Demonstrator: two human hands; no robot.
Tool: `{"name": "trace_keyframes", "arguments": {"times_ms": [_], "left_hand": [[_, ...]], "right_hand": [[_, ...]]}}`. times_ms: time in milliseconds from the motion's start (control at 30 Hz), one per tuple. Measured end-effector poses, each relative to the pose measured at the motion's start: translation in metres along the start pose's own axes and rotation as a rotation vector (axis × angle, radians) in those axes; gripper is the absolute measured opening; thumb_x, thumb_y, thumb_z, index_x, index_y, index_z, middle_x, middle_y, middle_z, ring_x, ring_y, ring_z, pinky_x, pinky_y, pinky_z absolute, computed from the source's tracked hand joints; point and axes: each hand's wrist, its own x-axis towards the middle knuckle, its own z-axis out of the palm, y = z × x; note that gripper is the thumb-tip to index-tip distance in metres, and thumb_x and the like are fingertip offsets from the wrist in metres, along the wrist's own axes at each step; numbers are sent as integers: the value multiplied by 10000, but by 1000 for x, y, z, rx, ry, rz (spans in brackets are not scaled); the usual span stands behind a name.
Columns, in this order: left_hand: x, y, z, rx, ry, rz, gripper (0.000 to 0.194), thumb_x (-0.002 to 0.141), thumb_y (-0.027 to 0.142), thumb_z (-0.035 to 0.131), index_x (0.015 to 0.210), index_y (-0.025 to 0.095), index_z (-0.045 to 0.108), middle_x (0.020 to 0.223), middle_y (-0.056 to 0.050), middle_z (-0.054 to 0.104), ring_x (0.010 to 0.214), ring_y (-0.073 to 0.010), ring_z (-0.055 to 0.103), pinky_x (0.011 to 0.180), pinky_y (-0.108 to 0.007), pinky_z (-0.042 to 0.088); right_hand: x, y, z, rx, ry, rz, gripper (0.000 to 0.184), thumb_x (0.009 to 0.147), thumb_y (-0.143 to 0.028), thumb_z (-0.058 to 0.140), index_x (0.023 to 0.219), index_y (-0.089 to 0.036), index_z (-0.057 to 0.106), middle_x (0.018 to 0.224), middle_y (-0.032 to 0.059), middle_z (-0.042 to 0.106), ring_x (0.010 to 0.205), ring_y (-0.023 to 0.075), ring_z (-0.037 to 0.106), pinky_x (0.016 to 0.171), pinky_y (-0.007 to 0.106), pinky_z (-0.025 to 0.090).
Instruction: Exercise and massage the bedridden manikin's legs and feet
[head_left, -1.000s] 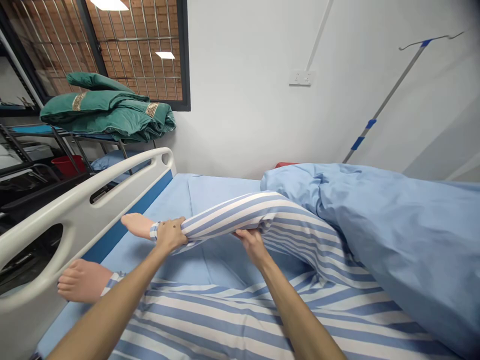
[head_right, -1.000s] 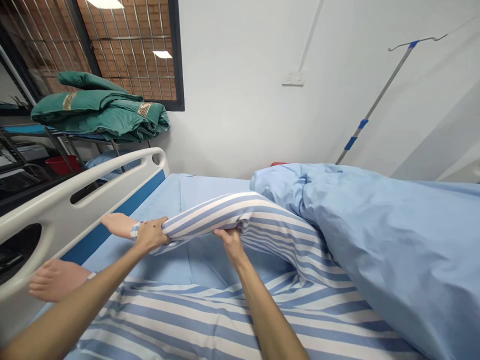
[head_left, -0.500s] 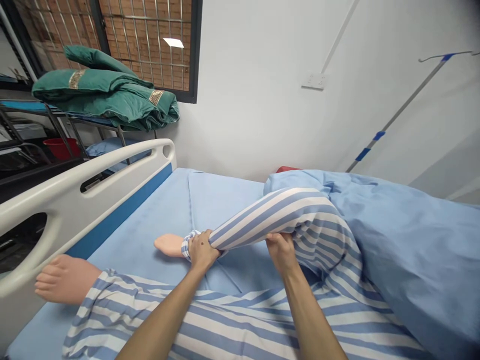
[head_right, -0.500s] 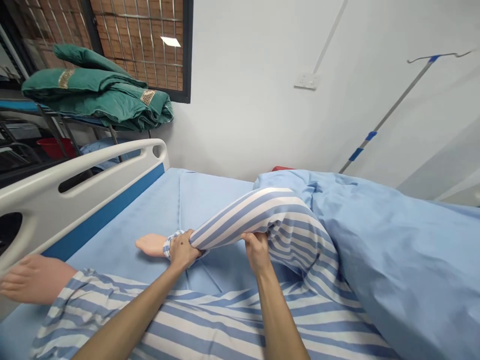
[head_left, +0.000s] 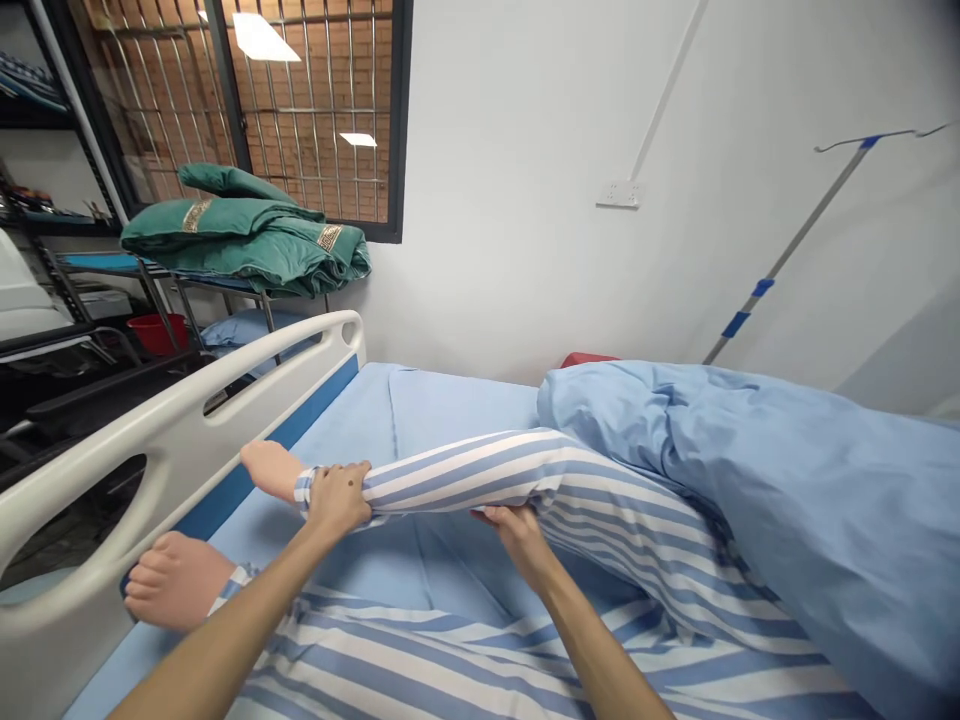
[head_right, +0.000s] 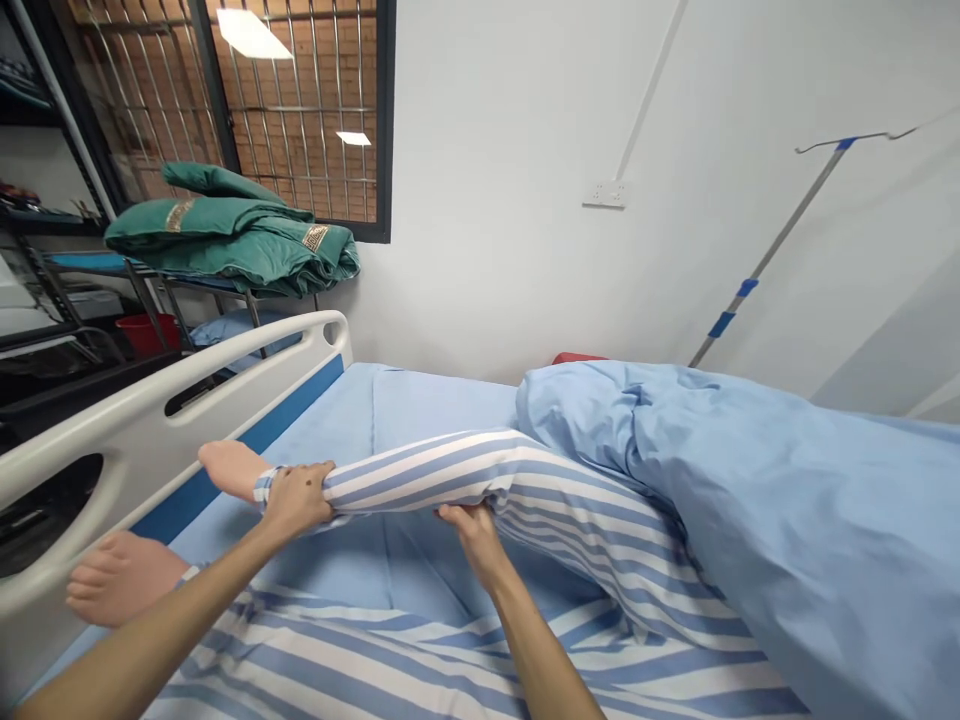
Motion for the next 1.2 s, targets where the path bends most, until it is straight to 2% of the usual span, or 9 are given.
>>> {"name": "trace_keyframes", "arguments": {"times_ms": [133,267,367,467,600,733,1000,1100,1200], "left_hand": [[1,-22,-33,137,-6,56,377,617,181,498,987,234,543,957,-67,650,918,-268,544,799,-386,293],[2,-26,-57,195,-11,114,333,635,172,497,960,215,555,940,-106,642,932,-289,530,822,-409,267],[2,-22,-66,241,-18,119,335,638,172,496,964,206,560,934,-121,641,921,-300,530,816,-417,267],[2,-20,-66,271,-17,128,367,636,171,485,995,203,557,943,-119,643,905,-301,537,789,-411,284],[0,-20,-52,235,-15,89,406,623,173,483,1022,220,544,945,-96,649,905,-288,551,775,-396,300],[1,-5,-23,109,-3,20,426,605,209,514,1029,246,532,976,-63,653,920,-265,561,783,-370,312],[5,77,19,-225,36,-92,333,595,272,581,926,267,539,942,-2,653,921,-219,552,784,-316,320],[1,105,35,-332,45,-136,376,605,268,587,976,283,532,960,8,644,944,-210,540,810,-314,313],[-4,121,51,-400,55,-191,406,613,242,579,1013,281,525,1004,4,628,985,-206,519,836,-314,302]], "right_hand": [[-8,16,18,111,-47,166,217,594,-252,662,808,-232,630,985,38,610,1033,285,521,776,409,480],[-14,31,24,166,-165,367,95,616,-256,639,706,-230,623,1005,54,603,1010,302,557,735,399,485],[-15,35,25,217,-193,404,90,641,-269,618,722,-230,617,1030,42,590,992,284,572,730,372,482],[-14,31,26,268,-170,395,113,636,-262,625,732,-206,607,1028,35,587,977,272,577,724,352,478],[-12,16,26,302,-120,317,165,584,-242,672,723,-189,599,981,39,613,957,268,578,717,356,478],[-7,-5,20,284,-57,148,201,578,-255,679,758,-197,610,938,34,631,981,246,551,792,391,459],[5,-49,-15,139,69,-109,187,619,-237,624,806,-234,608,864,-9,630,956,217,518,827,380,433],[6,-55,-27,114,129,-213,240,596,-194,608,829,-248,608,804,-21,620,886,203,522,809,372,433],[6,-55,-33,86,163,-229,278,579,-172,599,847,-246,613,729,-21,603,823,196,524,795,375,431]]}}
